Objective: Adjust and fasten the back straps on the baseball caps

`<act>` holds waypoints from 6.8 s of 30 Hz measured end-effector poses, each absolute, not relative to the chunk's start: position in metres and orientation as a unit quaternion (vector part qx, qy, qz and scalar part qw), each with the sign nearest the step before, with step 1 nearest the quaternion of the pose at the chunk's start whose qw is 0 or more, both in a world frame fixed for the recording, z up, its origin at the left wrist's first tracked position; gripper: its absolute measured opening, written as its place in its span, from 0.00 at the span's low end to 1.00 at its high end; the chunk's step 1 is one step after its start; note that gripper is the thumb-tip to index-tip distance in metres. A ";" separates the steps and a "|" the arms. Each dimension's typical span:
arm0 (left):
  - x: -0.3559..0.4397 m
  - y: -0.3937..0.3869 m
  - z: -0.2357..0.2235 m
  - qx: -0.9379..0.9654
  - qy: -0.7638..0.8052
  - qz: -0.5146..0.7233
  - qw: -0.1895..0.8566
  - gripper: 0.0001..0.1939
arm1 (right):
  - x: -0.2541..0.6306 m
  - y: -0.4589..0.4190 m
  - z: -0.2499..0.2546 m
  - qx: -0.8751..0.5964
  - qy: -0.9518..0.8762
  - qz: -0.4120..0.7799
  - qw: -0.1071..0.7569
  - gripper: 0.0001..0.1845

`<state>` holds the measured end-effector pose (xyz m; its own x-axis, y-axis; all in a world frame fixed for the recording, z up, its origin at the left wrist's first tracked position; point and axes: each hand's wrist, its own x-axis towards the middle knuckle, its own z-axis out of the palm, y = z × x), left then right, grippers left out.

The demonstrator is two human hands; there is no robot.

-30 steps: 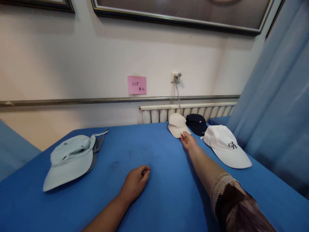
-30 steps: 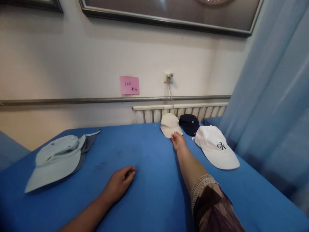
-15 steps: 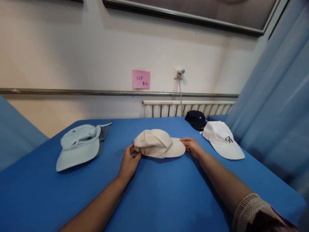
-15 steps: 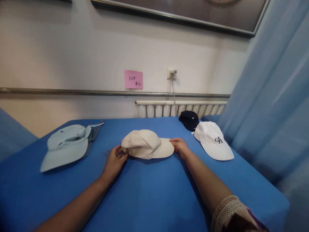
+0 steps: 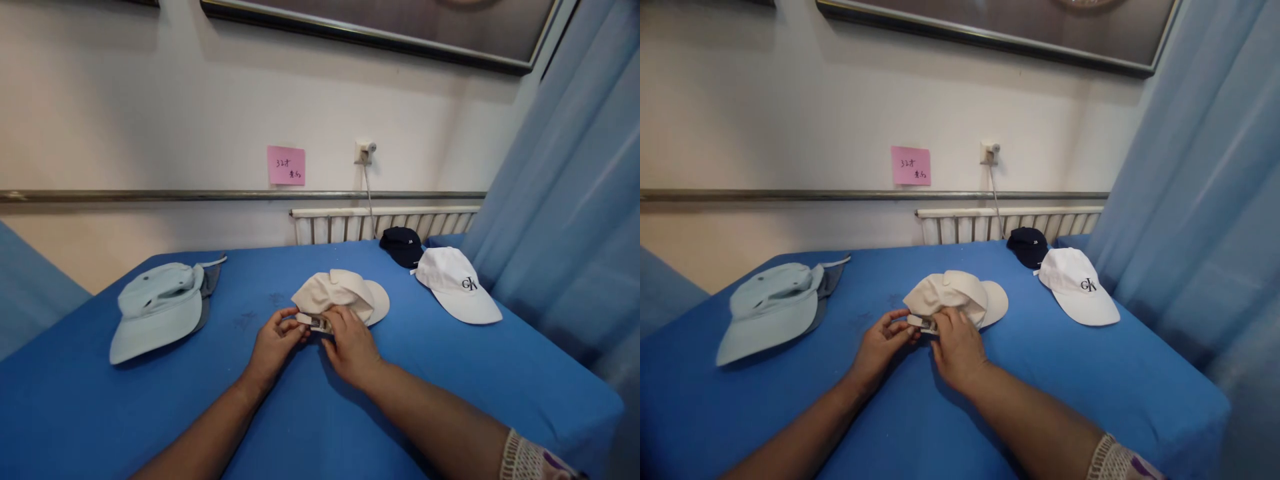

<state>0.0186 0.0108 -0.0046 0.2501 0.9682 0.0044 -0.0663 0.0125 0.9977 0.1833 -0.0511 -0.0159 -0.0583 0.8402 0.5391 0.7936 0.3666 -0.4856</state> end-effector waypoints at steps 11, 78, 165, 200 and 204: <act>0.023 -0.016 0.000 0.842 0.381 0.301 0.234 0.10 | 0.201 -0.030 -0.028 -0.604 -0.740 0.004 0.296 0.13; 0.036 -0.017 -0.007 0.777 0.350 0.281 0.441 0.12 | 0.202 -0.038 -0.036 -0.512 -0.726 0.178 0.424 0.20; 0.018 -0.024 0.010 0.851 0.305 0.307 0.298 0.04 | 0.202 -0.062 -0.010 -0.372 -0.755 0.213 0.497 0.09; -0.041 0.041 0.029 0.762 0.620 0.168 0.080 0.14 | 0.259 -0.028 -0.034 -0.594 -0.477 0.187 0.620 0.15; -0.020 0.025 0.019 0.744 0.575 0.177 0.291 0.08 | 0.297 0.001 -0.049 -0.709 -0.348 0.241 0.564 0.26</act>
